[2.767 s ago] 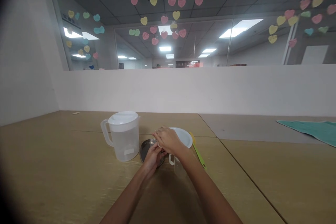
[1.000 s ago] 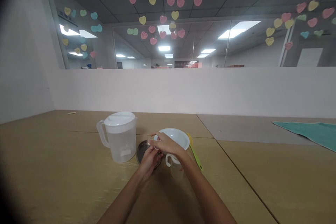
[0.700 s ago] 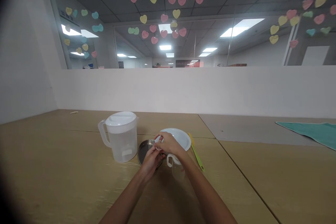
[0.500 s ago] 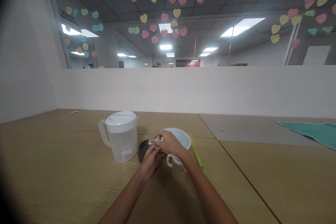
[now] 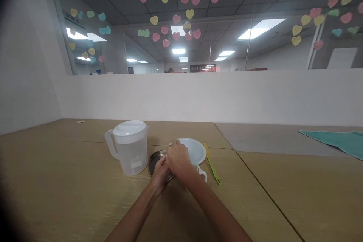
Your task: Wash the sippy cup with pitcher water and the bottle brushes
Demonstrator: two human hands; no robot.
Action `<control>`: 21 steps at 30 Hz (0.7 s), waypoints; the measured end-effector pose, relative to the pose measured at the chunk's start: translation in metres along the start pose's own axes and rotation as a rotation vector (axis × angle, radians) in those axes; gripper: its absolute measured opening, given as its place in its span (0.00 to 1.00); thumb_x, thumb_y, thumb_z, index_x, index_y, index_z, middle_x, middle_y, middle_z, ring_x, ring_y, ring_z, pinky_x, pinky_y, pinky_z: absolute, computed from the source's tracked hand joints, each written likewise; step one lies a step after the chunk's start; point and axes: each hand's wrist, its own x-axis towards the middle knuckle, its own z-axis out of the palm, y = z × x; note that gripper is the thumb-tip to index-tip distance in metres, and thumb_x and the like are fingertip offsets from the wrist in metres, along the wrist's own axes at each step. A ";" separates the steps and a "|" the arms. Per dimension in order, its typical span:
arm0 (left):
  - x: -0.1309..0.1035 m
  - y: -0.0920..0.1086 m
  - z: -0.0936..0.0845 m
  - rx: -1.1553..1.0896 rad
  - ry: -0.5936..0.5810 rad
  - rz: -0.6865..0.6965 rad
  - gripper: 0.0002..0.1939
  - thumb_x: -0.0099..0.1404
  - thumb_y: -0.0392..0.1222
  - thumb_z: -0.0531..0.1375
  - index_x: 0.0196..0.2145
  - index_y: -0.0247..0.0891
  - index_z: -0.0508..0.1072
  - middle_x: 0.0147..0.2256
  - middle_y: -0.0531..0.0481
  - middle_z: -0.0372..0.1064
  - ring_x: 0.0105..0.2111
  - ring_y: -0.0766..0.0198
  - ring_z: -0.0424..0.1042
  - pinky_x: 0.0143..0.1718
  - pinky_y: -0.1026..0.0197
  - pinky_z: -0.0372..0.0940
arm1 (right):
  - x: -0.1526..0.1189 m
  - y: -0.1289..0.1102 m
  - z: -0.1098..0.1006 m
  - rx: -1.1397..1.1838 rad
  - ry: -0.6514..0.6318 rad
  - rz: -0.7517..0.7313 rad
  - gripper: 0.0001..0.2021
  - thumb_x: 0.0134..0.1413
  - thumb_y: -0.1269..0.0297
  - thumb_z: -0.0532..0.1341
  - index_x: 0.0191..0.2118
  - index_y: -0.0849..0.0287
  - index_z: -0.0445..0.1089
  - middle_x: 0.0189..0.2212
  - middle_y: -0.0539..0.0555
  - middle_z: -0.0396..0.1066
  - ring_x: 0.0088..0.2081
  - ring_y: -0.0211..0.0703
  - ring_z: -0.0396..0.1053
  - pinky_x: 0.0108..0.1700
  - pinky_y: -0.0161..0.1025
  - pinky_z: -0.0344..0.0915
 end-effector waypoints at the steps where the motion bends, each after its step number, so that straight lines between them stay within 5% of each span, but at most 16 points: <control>1: -0.001 0.001 0.001 0.034 0.002 0.040 0.17 0.48 0.47 0.66 0.34 0.34 0.74 0.31 0.47 0.73 0.31 0.64 0.69 0.34 0.66 0.61 | 0.000 -0.002 0.000 -0.014 0.016 -0.008 0.07 0.52 0.70 0.55 0.32 0.63 0.70 0.35 0.61 0.67 0.38 0.47 0.64 0.33 0.38 0.58; 13: 0.002 0.000 0.006 0.448 0.028 0.284 0.08 0.52 0.42 0.59 0.27 0.34 0.75 0.22 0.52 0.68 0.24 0.67 0.61 0.26 0.67 0.54 | 0.002 0.001 -0.017 -0.093 0.366 -0.014 0.06 0.51 0.76 0.53 0.30 0.62 0.65 0.30 0.58 0.62 0.34 0.45 0.56 0.37 0.42 0.53; 21: 0.002 0.004 0.010 0.506 0.076 0.315 0.07 0.52 0.40 0.58 0.20 0.36 0.72 0.20 0.52 0.66 0.22 0.66 0.59 0.26 0.66 0.50 | 0.002 0.009 -0.017 -0.037 0.400 -0.077 0.09 0.49 0.79 0.52 0.26 0.60 0.63 0.28 0.56 0.59 0.33 0.44 0.55 0.35 0.40 0.55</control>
